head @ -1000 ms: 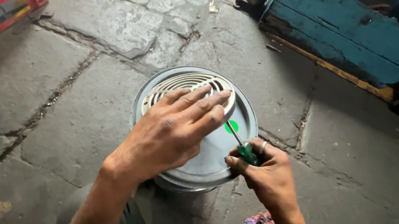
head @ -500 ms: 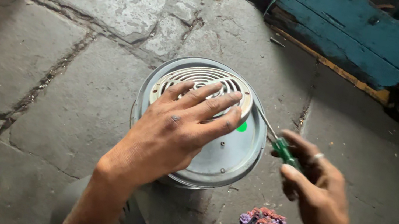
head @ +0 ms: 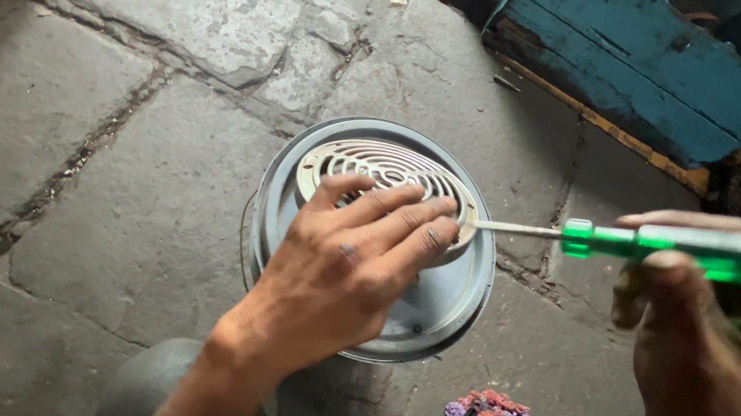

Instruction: The person sits on the floor and assembles a circular metal mechanical part. They use a green-handled screwdriver to tighten screws and a wrench to secure bolts, repeatedly flipping the part over to access different sides.

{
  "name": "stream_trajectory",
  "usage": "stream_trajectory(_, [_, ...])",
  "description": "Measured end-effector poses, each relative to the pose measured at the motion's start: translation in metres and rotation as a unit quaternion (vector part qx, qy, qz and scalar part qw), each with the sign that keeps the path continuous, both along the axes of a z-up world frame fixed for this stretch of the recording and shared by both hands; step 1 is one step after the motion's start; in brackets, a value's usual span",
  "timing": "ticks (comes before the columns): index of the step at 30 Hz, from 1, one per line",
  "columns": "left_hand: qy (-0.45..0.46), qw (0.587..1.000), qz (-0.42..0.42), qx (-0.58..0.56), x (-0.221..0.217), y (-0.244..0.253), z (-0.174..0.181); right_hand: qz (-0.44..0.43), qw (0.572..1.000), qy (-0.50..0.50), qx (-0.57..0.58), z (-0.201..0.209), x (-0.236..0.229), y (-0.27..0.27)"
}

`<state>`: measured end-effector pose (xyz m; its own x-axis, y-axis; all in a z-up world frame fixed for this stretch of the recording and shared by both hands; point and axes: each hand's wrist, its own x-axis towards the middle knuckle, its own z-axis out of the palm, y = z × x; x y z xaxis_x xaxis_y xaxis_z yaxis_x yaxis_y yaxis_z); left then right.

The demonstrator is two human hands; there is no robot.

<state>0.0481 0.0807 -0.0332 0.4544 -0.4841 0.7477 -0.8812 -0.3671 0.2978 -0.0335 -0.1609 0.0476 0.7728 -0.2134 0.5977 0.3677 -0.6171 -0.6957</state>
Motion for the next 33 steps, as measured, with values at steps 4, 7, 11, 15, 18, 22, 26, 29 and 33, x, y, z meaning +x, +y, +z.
stream_trajectory(4, [-0.006, 0.999, -0.030, -0.018, -0.007, -0.012, 0.002, 0.064, 0.997, -0.040, -0.015, -0.009, 0.011, -0.009])
stream_trajectory(7, [-0.011, 0.998, -0.058, 0.003, -0.013, -0.022, 0.002, 0.032, 0.998, -0.016, -0.054, -0.013, 0.015, -0.013])
stream_trajectory(11, [-0.047, 0.996, -0.067, 0.038, -0.016, -0.031, 0.003, 0.028, 1.000, -0.003, 0.012, -0.017, 0.002, -0.009])
stream_trajectory(15, [-0.047, 0.996, -0.065, 0.029, -0.015, -0.038, 0.003, 0.004, 0.994, -0.017, 0.111, -0.047, -0.015, -0.016])
stream_trajectory(18, [-0.056, 0.996, -0.048, 0.050, -0.017, -0.045, 0.003, -0.011, 0.985, -0.038, 0.167, -0.065, -0.018, -0.019])
stream_trajectory(22, [-0.093, 0.993, -0.020, 0.068, -0.020, -0.054, 0.003, -0.021, 0.974, -0.060, 0.217, -0.071, -0.016, -0.026])
stream_trajectory(26, [-0.123, 0.989, 0.014, 0.078, -0.023, -0.063, 0.002, -0.050, 0.980, -0.076, 0.178, -0.071, -0.003, -0.037])
stream_trajectory(29, [-0.140, 0.987, 0.021, 0.079, -0.021, -0.066, -0.001, -0.060, 0.987, -0.075, 0.132, -0.070, 0.004, -0.043])
stream_trajectory(33, [-0.134, 0.987, 0.018, 0.087, -0.022, -0.065, 0.000, -0.073, 0.994, -0.076, 0.042, -0.062, 0.015, -0.046])
